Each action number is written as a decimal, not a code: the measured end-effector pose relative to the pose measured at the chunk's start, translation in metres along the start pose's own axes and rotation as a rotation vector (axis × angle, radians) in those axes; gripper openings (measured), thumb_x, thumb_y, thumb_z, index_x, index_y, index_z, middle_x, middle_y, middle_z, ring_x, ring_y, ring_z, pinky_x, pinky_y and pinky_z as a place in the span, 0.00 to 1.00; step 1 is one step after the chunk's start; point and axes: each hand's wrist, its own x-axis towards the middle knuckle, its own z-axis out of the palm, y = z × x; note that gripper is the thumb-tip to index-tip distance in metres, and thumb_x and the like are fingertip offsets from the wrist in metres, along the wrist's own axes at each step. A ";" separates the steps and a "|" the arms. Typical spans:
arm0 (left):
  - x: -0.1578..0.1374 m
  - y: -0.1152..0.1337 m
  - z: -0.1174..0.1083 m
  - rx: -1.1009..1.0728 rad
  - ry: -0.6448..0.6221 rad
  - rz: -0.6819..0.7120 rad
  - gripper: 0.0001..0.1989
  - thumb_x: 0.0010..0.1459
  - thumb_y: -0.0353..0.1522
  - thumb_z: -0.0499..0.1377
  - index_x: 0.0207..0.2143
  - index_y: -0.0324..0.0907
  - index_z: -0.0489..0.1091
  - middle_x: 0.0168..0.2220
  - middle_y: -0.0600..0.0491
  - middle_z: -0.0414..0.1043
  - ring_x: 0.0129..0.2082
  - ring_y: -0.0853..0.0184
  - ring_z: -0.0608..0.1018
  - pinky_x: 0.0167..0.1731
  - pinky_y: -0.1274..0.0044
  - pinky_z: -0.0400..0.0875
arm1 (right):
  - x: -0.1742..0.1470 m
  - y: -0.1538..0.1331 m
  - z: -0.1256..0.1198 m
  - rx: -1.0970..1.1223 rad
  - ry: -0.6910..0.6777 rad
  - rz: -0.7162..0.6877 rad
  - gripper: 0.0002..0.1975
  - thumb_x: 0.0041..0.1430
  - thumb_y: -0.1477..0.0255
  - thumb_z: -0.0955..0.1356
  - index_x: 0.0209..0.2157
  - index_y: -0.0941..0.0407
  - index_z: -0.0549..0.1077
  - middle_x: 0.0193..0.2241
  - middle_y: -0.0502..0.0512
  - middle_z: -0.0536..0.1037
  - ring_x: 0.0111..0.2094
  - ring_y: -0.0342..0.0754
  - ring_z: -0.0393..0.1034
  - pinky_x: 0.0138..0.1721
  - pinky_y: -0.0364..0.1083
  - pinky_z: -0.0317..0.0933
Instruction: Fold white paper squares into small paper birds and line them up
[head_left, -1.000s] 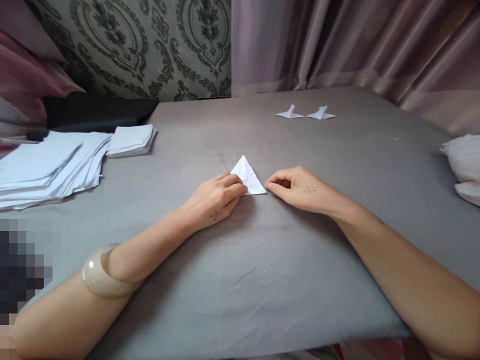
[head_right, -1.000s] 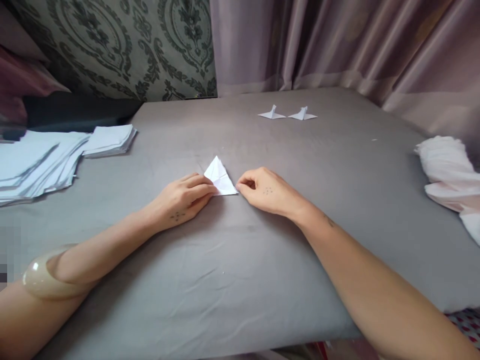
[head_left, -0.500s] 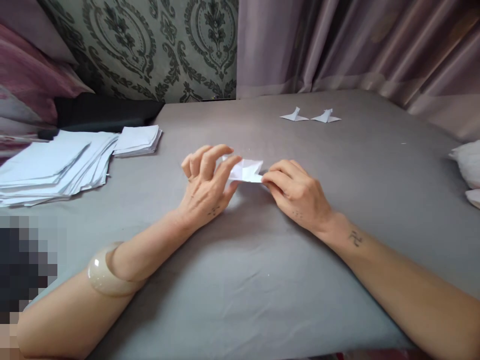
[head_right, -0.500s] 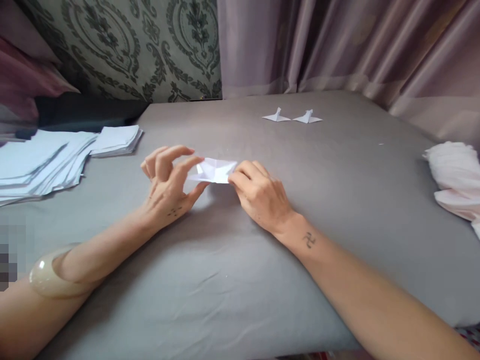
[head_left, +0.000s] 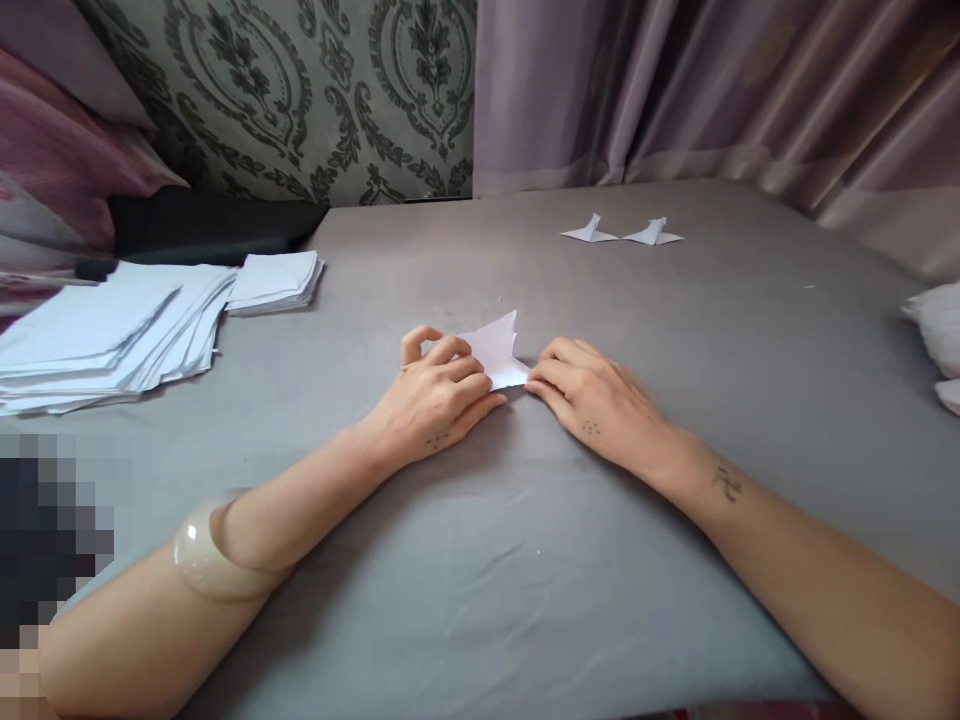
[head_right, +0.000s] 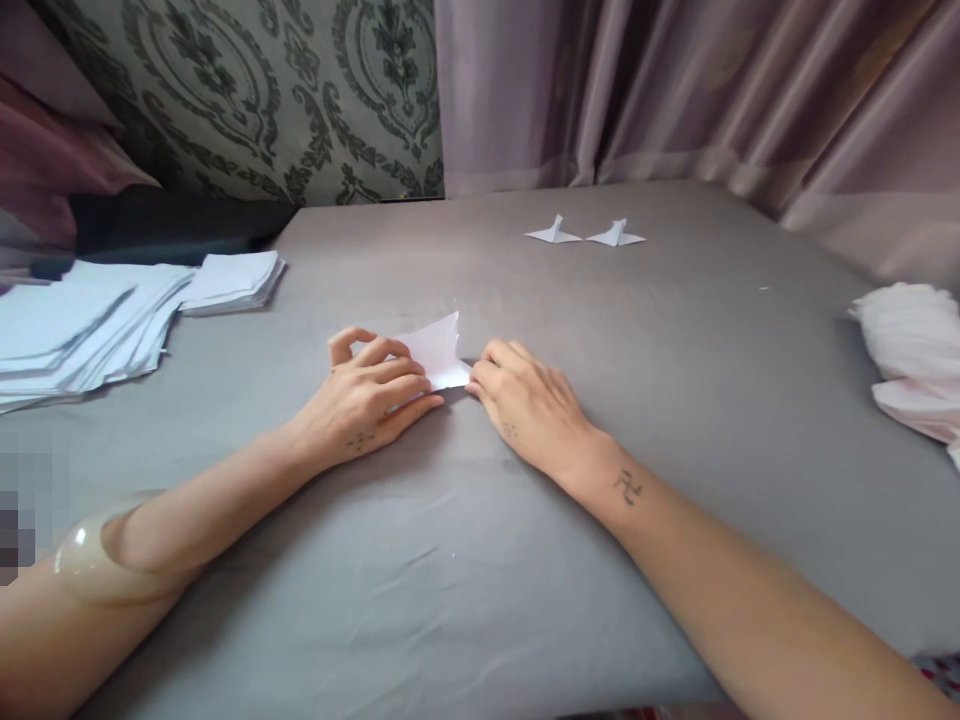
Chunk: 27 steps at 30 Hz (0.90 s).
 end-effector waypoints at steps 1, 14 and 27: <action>0.001 0.001 0.000 -0.015 0.004 -0.025 0.15 0.65 0.36 0.52 0.26 0.41 0.70 0.30 0.53 0.77 0.39 0.64 0.73 0.50 0.64 0.51 | 0.000 0.000 0.000 0.030 0.002 0.031 0.10 0.65 0.69 0.62 0.34 0.55 0.74 0.37 0.53 0.73 0.38 0.46 0.66 0.31 0.44 0.55; 0.007 0.003 0.009 -0.070 -0.011 -0.282 0.11 0.59 0.36 0.57 0.43 0.44 0.68 0.41 0.49 0.75 0.46 0.58 0.70 0.49 0.62 0.52 | 0.003 -0.012 0.017 0.093 0.079 -0.035 0.13 0.64 0.81 0.58 0.37 0.56 0.73 0.37 0.56 0.73 0.40 0.49 0.64 0.37 0.46 0.59; 0.001 -0.002 0.008 0.050 0.131 -0.291 0.17 0.59 0.32 0.56 0.50 0.42 0.62 0.53 0.43 0.65 0.49 0.57 0.66 0.46 0.65 0.58 | -0.002 -0.015 0.014 0.084 0.002 -0.063 0.18 0.64 0.81 0.57 0.46 0.56 0.75 0.41 0.58 0.72 0.42 0.49 0.63 0.38 0.47 0.61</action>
